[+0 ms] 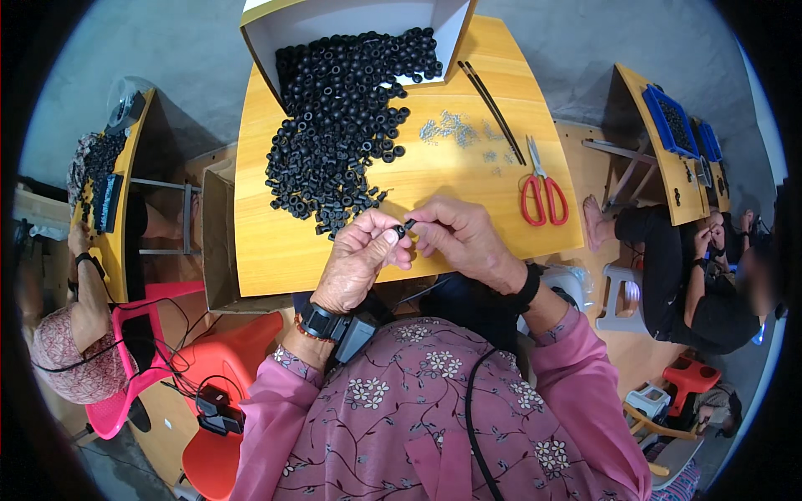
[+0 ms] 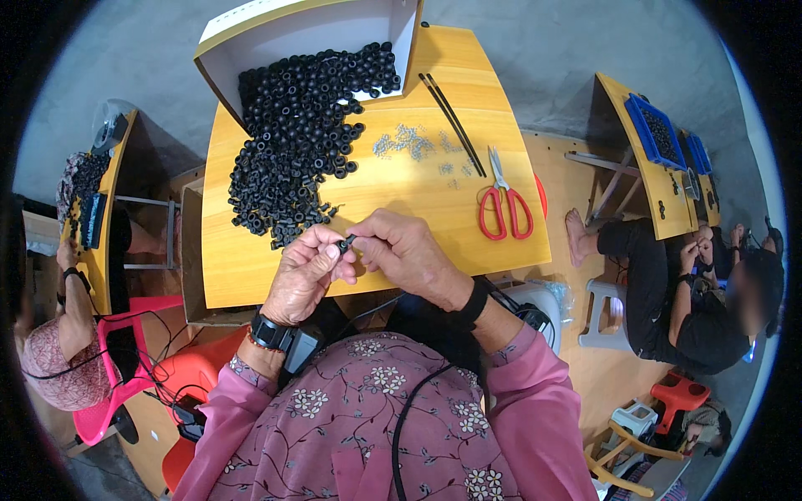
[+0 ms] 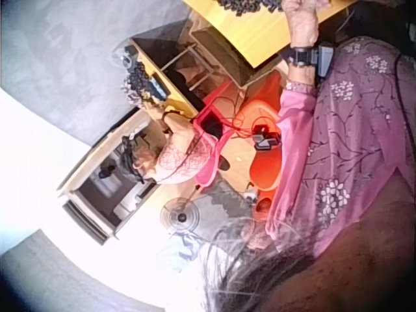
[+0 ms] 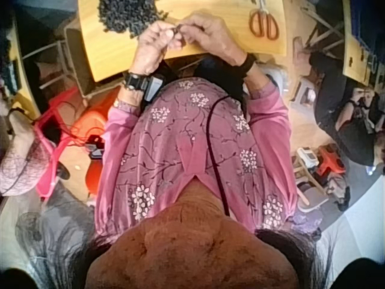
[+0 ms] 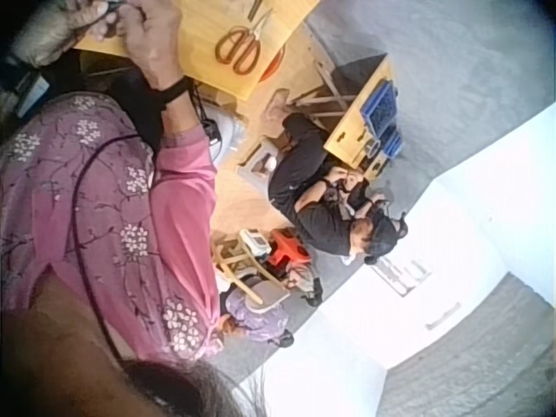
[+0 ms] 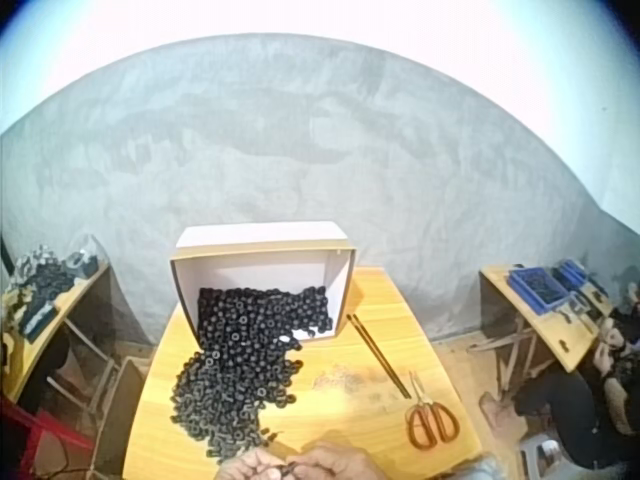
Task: Manually inserting small metal clips into black plastic components.
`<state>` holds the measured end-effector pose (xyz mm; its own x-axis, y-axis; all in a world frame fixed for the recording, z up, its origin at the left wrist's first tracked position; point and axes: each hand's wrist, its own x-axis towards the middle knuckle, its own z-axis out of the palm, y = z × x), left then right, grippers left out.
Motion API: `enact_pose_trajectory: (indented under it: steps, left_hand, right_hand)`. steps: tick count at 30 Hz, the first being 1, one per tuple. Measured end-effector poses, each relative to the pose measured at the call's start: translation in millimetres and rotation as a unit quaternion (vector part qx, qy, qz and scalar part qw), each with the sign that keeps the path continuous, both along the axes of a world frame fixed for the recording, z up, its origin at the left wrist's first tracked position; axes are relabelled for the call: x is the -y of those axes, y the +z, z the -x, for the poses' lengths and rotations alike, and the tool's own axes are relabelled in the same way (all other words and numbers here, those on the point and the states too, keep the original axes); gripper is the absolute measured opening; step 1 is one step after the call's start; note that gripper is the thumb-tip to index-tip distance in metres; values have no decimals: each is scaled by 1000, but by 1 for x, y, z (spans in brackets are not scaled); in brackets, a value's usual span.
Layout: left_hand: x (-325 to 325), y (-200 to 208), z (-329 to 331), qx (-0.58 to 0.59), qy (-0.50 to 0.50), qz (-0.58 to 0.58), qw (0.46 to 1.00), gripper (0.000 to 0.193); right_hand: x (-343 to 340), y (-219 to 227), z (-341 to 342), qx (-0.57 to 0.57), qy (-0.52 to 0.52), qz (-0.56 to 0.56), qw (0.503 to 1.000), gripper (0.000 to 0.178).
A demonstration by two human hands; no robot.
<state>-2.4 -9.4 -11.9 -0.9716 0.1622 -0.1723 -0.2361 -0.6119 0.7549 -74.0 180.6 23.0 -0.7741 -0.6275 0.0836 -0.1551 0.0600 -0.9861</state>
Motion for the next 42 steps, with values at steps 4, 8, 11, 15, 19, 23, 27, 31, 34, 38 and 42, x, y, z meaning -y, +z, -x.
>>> enact_pose_trajectory:
  steps: [4, 8, 11, 15, 19, 23, 27, 31, 34, 38, 42]
  left_hand:
    - [0, -1, -1, -3, 5, 6, 1000, 14]
    - [-1, -1, 0, -6, 4, 17, 1000, 15]
    - [-1, -1, -2, -5, 9, 13, 1000, 15]
    - [-2, -1, -1, -7, 10, 17, 1000, 15]
    - [-2, -2, -1, -10, 17, 18, 1000, 14]
    - [-2, -3, -1, -8, 19, 22, 1000, 14]
    - [-2, -2, -1, -8, 19, 18, 1000, 14]
    - [-2, -3, -1, -9, 24, 13, 1000, 14]
    - [-2, -3, -1, -6, 25, 16, 1000, 14]
    - [-3, -3, -1, -4, 27, 22, 999, 13]
    - [-3, -4, -1, -4, 27, 19, 999, 13]
  right_hand:
    - [0, 3, 1, 10, -7, -22, 1000, 14]
    - [0, 4, 1, 11, -3, -30, 999, 13]
    - [0, 3, 2, 1, 4, -39, 999, 13]
    - [-2, 4, 1, -6, 2, -52, 999, 13]
    - [-2, 7, 3, -40, 16, -75, 996, 14]
    - [-3, 11, 5, -58, 31, -99, 993, 15]
    - [-2, 13, 6, -58, 36, -102, 992, 15]
    - [-1, 14, 7, -38, 29, -95, 994, 16]
    - [-1, 14, 9, -51, 36, -109, 992, 16]
    - [-1, 16, 10, -68, 45, -130, 988, 17]
    - [-1, 17, 11, -87, 46, -141, 985, 18]
